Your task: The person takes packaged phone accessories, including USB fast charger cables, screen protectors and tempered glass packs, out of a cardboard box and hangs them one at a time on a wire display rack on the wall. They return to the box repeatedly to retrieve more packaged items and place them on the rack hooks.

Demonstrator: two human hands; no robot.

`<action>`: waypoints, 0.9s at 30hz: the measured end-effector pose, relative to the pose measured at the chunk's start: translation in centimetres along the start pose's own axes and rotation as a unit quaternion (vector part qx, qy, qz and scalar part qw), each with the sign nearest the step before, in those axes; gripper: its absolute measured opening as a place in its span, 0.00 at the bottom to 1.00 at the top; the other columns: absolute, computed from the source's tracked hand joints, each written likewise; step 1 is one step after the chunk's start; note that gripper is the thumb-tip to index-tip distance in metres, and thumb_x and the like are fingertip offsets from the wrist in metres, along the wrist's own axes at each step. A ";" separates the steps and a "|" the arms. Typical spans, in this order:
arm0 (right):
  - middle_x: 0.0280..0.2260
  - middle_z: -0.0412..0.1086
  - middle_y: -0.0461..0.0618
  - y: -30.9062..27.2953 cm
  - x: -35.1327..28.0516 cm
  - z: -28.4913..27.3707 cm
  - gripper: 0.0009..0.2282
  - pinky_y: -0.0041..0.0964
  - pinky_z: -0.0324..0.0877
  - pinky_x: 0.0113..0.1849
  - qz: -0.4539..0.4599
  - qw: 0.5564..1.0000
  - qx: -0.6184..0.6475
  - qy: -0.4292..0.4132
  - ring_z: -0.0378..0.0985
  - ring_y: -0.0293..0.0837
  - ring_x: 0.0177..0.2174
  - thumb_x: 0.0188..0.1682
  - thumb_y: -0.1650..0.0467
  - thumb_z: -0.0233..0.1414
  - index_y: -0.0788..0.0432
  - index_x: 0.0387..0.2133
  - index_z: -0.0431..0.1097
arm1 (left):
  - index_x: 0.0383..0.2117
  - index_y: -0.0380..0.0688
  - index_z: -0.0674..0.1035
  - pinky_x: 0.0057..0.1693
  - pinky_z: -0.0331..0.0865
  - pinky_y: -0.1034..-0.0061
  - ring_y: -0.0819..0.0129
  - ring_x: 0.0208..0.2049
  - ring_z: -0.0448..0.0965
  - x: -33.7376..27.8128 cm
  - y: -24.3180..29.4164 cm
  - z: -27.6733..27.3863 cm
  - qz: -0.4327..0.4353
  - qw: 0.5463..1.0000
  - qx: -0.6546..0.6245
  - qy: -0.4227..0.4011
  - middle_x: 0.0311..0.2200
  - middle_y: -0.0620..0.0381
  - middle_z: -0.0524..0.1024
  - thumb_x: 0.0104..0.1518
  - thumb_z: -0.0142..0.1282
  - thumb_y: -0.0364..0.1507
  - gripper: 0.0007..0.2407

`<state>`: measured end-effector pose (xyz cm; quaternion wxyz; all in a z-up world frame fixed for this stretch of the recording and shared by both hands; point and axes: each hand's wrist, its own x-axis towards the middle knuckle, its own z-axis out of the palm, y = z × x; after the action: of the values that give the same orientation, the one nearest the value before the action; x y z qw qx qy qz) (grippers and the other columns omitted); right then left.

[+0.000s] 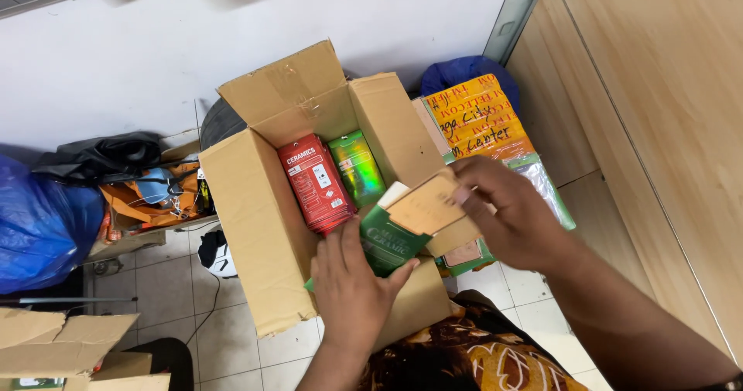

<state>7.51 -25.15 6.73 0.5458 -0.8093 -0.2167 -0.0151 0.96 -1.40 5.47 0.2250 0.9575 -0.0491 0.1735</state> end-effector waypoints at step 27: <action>0.54 0.60 0.51 -1.6 -3.4 6.4 0.27 0.34 0.72 0.48 0.126 0.972 0.166 0.111 0.70 0.37 0.53 0.54 0.73 0.48 0.61 0.66 0.46 | 0.58 0.38 0.67 0.54 0.74 0.73 0.68 0.47 0.80 0.7 3.0 2.8 -0.063 0.888 -0.452 -0.045 0.46 0.49 0.78 0.61 0.56 0.22 0.19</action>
<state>2.53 -20.12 4.69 0.6908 -0.7213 -0.0506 -0.0002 1.96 -5.34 4.65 0.6418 0.7598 -0.0724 0.0750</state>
